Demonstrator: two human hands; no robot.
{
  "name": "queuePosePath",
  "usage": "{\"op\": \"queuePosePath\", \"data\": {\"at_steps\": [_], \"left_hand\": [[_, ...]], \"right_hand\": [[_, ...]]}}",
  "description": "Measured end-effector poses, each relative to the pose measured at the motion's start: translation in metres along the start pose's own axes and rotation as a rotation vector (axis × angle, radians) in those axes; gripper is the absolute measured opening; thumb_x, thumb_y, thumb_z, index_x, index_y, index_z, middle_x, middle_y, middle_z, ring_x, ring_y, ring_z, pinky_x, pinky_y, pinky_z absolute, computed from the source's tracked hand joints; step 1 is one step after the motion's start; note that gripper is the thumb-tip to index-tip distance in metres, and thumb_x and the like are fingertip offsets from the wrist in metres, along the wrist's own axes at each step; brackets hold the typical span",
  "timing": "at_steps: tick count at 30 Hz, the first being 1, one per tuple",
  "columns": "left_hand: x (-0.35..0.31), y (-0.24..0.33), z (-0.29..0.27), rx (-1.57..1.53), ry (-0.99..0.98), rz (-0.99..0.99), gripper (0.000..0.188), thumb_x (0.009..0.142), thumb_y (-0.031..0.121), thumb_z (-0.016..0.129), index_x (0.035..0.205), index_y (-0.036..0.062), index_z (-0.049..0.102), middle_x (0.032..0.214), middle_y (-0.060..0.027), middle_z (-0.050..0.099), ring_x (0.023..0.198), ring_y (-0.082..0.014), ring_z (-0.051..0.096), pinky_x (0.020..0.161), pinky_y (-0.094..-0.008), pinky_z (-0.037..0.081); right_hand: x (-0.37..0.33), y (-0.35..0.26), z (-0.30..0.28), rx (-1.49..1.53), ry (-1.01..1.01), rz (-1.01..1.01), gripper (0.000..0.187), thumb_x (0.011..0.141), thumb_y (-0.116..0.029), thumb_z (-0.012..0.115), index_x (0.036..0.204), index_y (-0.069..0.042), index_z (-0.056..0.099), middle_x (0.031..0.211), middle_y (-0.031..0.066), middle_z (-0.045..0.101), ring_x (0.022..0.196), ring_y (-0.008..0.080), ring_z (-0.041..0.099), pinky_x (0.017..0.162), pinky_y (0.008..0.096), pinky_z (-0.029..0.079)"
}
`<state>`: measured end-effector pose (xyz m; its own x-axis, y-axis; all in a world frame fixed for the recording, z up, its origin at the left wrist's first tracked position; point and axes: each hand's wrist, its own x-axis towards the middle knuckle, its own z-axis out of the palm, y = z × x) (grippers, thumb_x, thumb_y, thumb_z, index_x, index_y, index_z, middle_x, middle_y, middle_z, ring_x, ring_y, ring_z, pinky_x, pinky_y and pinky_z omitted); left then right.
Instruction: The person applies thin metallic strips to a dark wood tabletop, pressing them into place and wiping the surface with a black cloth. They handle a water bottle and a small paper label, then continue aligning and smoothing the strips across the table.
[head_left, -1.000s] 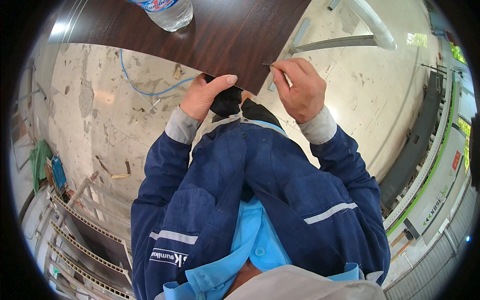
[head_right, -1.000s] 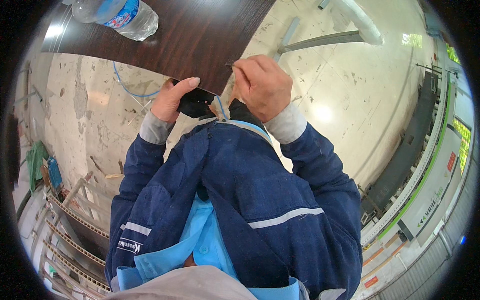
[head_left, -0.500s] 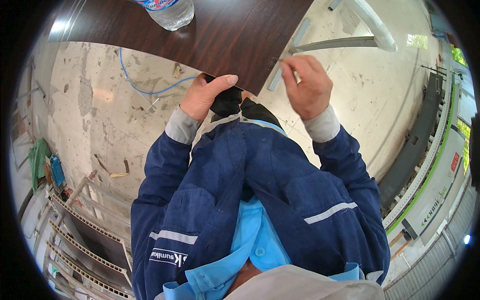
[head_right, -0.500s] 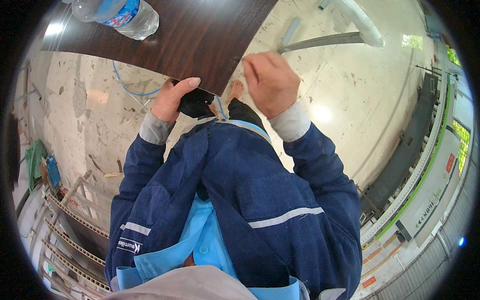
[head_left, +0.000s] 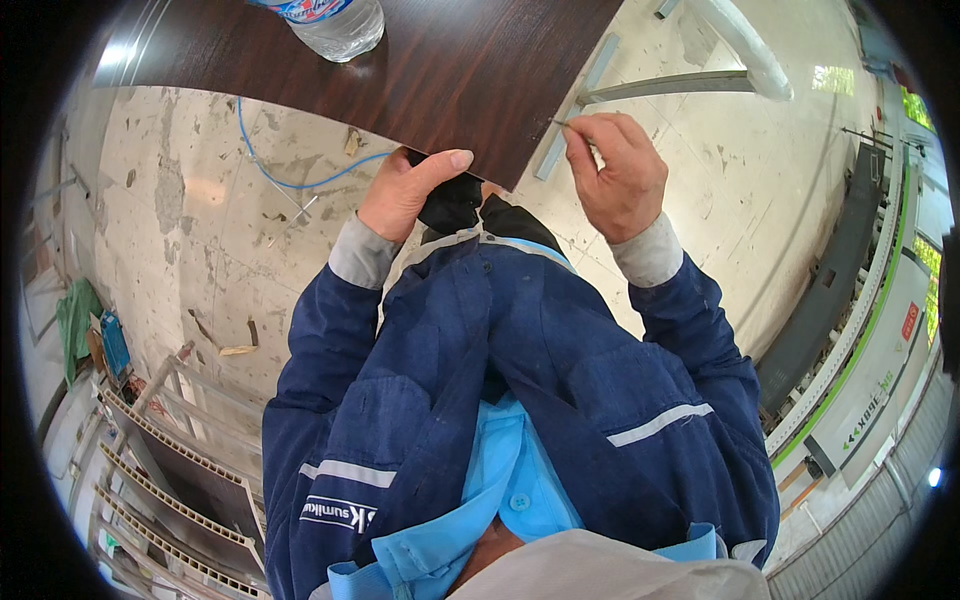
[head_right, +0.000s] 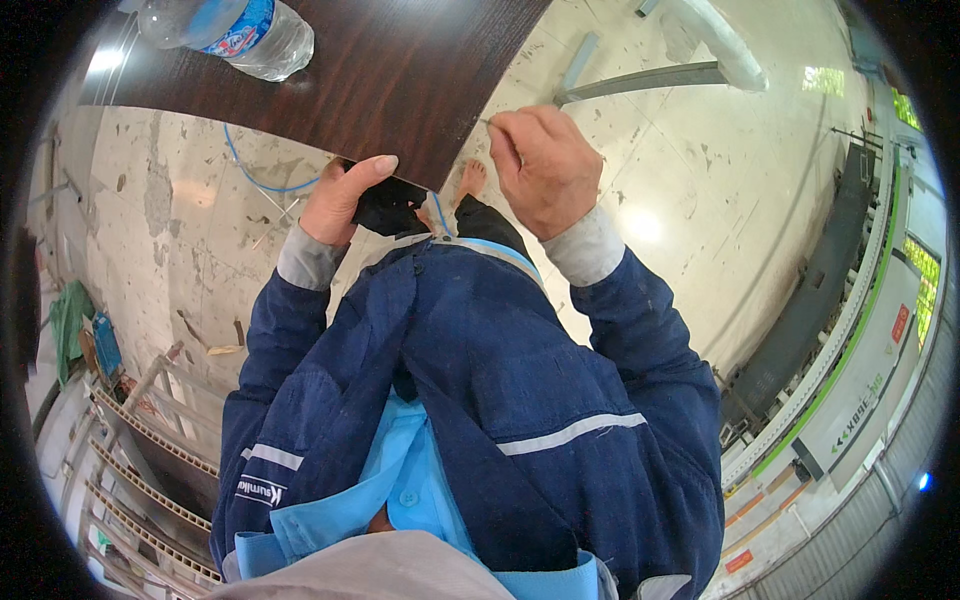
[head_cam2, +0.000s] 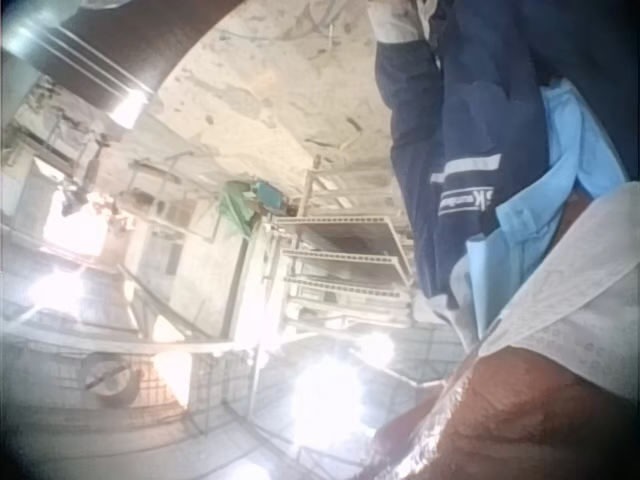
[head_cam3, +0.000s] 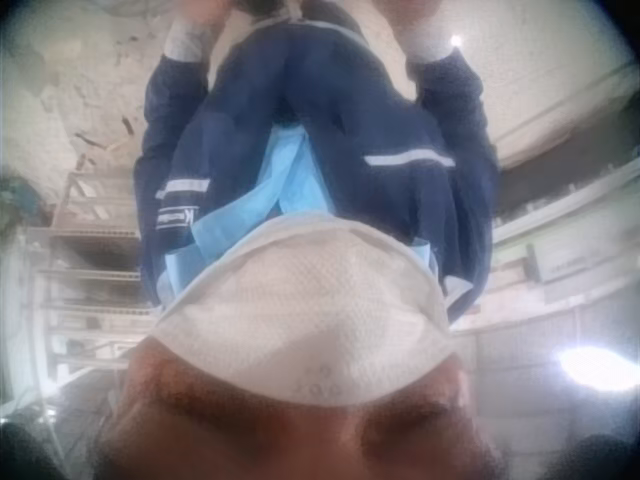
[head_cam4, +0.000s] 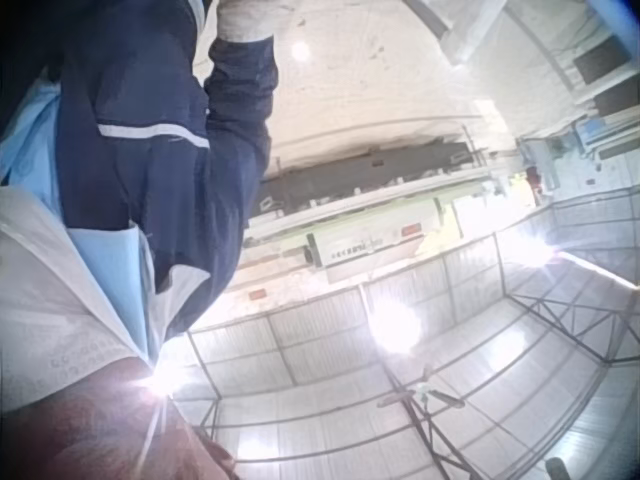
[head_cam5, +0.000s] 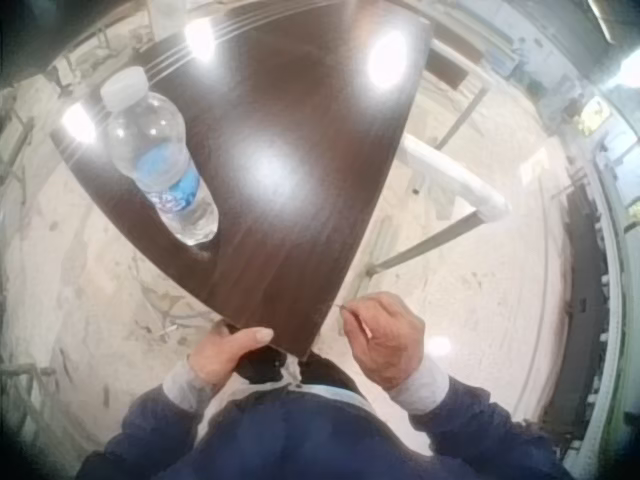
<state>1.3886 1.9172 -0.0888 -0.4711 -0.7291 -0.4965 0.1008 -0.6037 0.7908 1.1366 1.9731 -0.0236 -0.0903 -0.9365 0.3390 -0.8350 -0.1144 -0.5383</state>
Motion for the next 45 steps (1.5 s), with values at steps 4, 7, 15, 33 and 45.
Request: {"op": "queuePosePath", "data": {"at_steps": [4, 7, 15, 33, 45], "left_hand": [[0.0, 0.0, 0.0, -0.002, -0.002, 0.0, 0.067, 0.087, 0.032, 0.081, 0.136, -0.0044, 0.055, 0.115, -0.0158, 0.07, 0.095, -0.0258, 0.074, 0.086, -0.0385, 0.063], [0.0, 0.0, -0.001, 0.012, 0.005, -0.014, 0.066, 0.087, 0.032, 0.081, 0.136, -0.0045, 0.055, 0.116, -0.0161, 0.07, 0.095, -0.0258, 0.075, 0.086, -0.0388, 0.063], [-0.001, 0.004, -0.001, -0.043, -0.008, -0.075, 0.066, 0.084, 0.04, 0.085, 0.13, -0.0023, 0.062, 0.119, -0.0119, 0.068, 0.108, -0.0206, 0.065, 0.1, -0.0316, 0.05], [-0.004, 0.006, 0.003, -0.066, -0.002, -0.052, 0.064, 0.085, 0.037, 0.086, 0.129, -0.0035, 0.062, 0.116, -0.0117, 0.07, 0.104, -0.0199, 0.067, 0.098, -0.0318, 0.052], [-0.005, 0.008, 0.003, -0.078, -0.005, -0.068, 0.058, 0.085, 0.03, 0.087, 0.128, -0.0014, 0.063, 0.113, -0.0097, 0.071, 0.1, -0.0176, 0.069, 0.09, -0.0309, 0.056]], "right_hand": [[0.0, 0.0, 0.001, 0.025, -0.017, -0.063, 0.012, 0.086, -0.007, 0.079, 0.097, -0.008, 0.075, 0.092, 0.0094, 0.073, 0.084, 0.029, 0.072, 0.072, 0.0362, 0.059], [0.0, 0.001, 0.002, 0.028, -0.004, -0.05, 0.011, 0.086, -0.007, 0.079, 0.097, -0.008, 0.076, 0.092, 0.0096, 0.073, 0.084, 0.0288, 0.072, 0.071, 0.0357, 0.059], [0.0, 0.002, 0.002, 0.064, -0.004, -0.106, 0.01, 0.087, -0.008, 0.078, 0.096, -0.008, 0.075, 0.091, 0.0095, 0.072, 0.081, 0.0286, 0.071, 0.069, 0.0366, 0.058], [-0.003, -0.006, 0.0, 0.034, -0.003, -0.058, 0.01, 0.085, -0.008, 0.077, 0.095, -0.009, 0.075, 0.091, 0.009, 0.072, 0.082, 0.0302, 0.071, 0.07, 0.0378, 0.058], [-0.003, -0.003, 0.005, 0.016, 0.01, -0.031, 0.011, 0.085, -0.009, 0.077, 0.096, -0.01, 0.076, 0.092, 0.0095, 0.072, 0.084, 0.0305, 0.071, 0.072, 0.0381, 0.058]]}}
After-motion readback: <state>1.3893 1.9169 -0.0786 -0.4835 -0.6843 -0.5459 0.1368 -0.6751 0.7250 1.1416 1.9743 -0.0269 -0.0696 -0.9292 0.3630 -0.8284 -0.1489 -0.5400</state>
